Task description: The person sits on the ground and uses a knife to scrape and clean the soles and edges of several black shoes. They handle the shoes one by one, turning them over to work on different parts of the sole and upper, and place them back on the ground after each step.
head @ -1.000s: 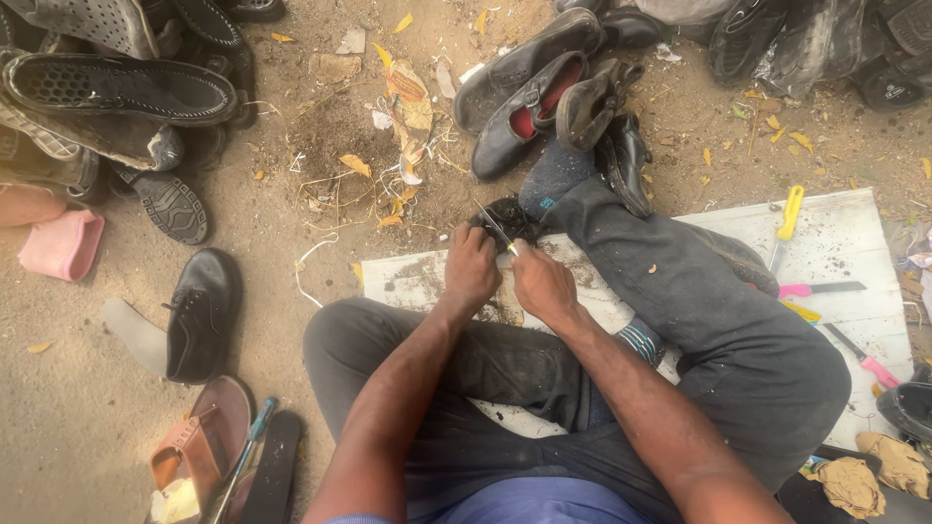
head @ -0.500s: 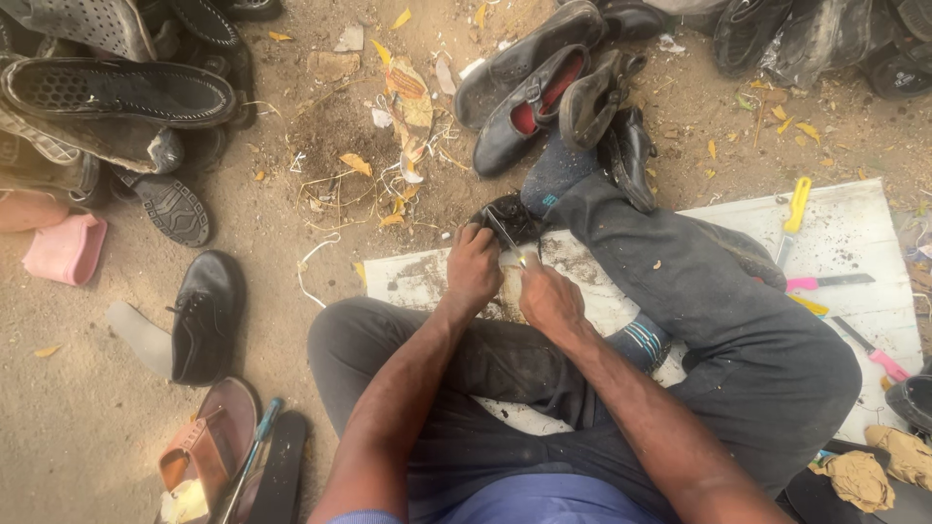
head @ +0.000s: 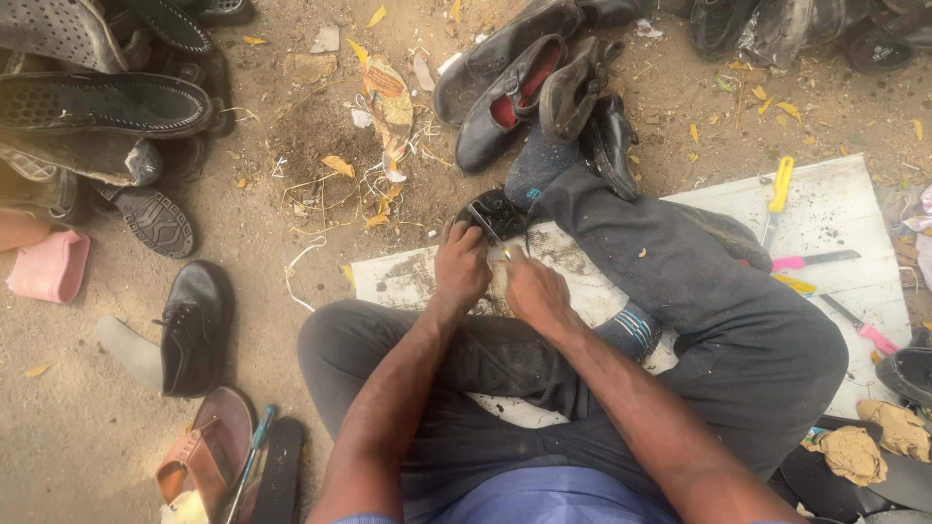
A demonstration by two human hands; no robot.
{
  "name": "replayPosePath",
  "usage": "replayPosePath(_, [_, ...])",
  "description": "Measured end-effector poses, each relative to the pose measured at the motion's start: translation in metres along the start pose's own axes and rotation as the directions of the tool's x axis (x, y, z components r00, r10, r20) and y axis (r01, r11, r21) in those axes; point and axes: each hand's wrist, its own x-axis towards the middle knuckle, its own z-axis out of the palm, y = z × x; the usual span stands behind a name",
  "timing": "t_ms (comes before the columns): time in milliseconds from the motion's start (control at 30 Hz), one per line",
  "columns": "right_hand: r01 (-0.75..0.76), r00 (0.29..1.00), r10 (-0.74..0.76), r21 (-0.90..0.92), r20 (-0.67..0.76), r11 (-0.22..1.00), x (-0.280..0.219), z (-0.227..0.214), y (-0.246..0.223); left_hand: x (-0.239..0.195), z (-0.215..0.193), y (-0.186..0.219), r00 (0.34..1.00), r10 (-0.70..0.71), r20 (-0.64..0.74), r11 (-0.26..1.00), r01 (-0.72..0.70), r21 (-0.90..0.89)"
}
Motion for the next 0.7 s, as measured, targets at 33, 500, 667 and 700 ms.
replayPosePath(33, [-0.026,0.998,0.026,0.006,0.048,1.000,0.010,0.002,-0.002,0.000,0.000,0.002,1.000,0.014,-0.005,0.999,-0.014,0.030])
replayPosePath(500, [0.054,0.995,-0.053,0.008,-0.087,0.998,-0.007,0.022,0.010,-0.014,0.016,-0.023,0.942,-0.324,0.092,0.919,0.336,-0.207])
replayPosePath(667, [-0.073,0.997,0.069,0.139,0.036,0.988,-0.018,0.027,0.023,-0.013,0.023,-0.030,0.901,-0.415,0.127,0.871,0.433,-0.231])
replayPosePath(700, [-0.075,0.997,0.073,0.153,0.021,0.985,-0.023,0.032,0.028,-0.013,0.023,-0.032,0.897,-0.421,0.136,0.863,0.442,-0.243])
